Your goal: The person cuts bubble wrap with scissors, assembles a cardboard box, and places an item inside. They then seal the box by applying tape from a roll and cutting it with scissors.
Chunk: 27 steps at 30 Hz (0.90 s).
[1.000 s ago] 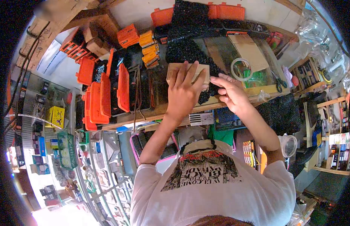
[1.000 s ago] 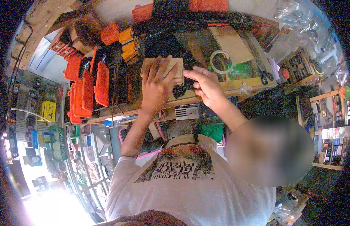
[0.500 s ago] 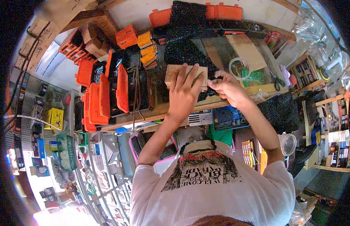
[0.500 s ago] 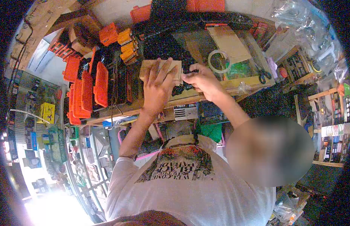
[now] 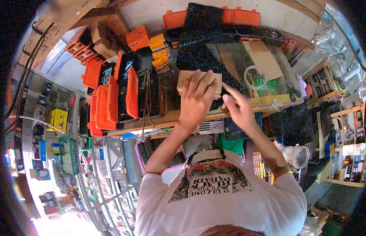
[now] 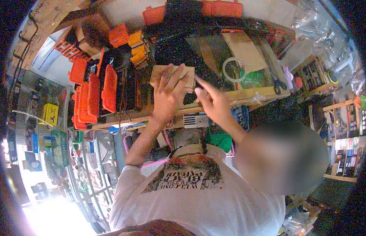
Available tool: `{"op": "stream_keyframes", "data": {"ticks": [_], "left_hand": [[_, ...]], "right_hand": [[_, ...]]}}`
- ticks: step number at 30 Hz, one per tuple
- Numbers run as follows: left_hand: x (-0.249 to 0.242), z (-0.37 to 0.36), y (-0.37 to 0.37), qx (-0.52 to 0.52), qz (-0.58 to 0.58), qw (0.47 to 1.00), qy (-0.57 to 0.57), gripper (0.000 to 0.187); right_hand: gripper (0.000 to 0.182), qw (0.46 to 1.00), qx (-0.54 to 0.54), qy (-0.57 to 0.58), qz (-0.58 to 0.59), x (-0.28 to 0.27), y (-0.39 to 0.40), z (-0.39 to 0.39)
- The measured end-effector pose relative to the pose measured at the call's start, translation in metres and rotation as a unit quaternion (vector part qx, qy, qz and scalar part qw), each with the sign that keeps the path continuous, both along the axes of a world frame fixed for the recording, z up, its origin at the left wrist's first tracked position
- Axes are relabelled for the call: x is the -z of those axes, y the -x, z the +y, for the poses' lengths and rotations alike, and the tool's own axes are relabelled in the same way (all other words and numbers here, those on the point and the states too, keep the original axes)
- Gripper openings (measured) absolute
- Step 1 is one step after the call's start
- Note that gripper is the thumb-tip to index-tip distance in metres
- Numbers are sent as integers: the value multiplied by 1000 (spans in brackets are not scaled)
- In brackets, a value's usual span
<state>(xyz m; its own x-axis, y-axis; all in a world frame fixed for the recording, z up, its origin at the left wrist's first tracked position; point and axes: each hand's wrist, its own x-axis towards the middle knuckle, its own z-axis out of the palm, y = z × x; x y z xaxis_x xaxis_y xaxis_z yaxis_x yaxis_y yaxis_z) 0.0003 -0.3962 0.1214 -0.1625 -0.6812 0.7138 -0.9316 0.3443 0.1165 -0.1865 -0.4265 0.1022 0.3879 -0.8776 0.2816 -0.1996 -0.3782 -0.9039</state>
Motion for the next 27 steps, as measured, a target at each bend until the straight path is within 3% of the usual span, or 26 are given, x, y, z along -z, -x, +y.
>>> {"op": "stream_keyframes", "data": {"ticks": [1,4,7,10,13,17,21,23,27], "left_hand": [[1,0,0,3,3,1000,-3,42],[3,0,-3,17,12,1000,-9,45],[5,-1,-3,20,26,999,-6,48],[5,-1,-2,23,25,999,1,48],[4,2,-5,27,13,1000,4,43],[3,1,-3,24,5,1000,7,35],[6,0,-5,20,3,1000,5,29],[3,0,-4,16,4,1000,9,31],[-2,3,-3,23,17,1000,-8,35]], "right_hand": [[47,999,-15,-6,-38,3,-5,10],[55,990,11,133,53,20,-5,20],[60,991,24,90,91,-7,-5,28],[57,986,28,147,76,-8,-7,23],[66,984,21,122,127,-12,-3,16],[62,969,32,188,155,-32,-7,0],[58,914,29,308,261,-40,-6,-9],[57,879,32,337,336,-52,-1,-8],[55,873,10,334,356,-61,10,1]]}}
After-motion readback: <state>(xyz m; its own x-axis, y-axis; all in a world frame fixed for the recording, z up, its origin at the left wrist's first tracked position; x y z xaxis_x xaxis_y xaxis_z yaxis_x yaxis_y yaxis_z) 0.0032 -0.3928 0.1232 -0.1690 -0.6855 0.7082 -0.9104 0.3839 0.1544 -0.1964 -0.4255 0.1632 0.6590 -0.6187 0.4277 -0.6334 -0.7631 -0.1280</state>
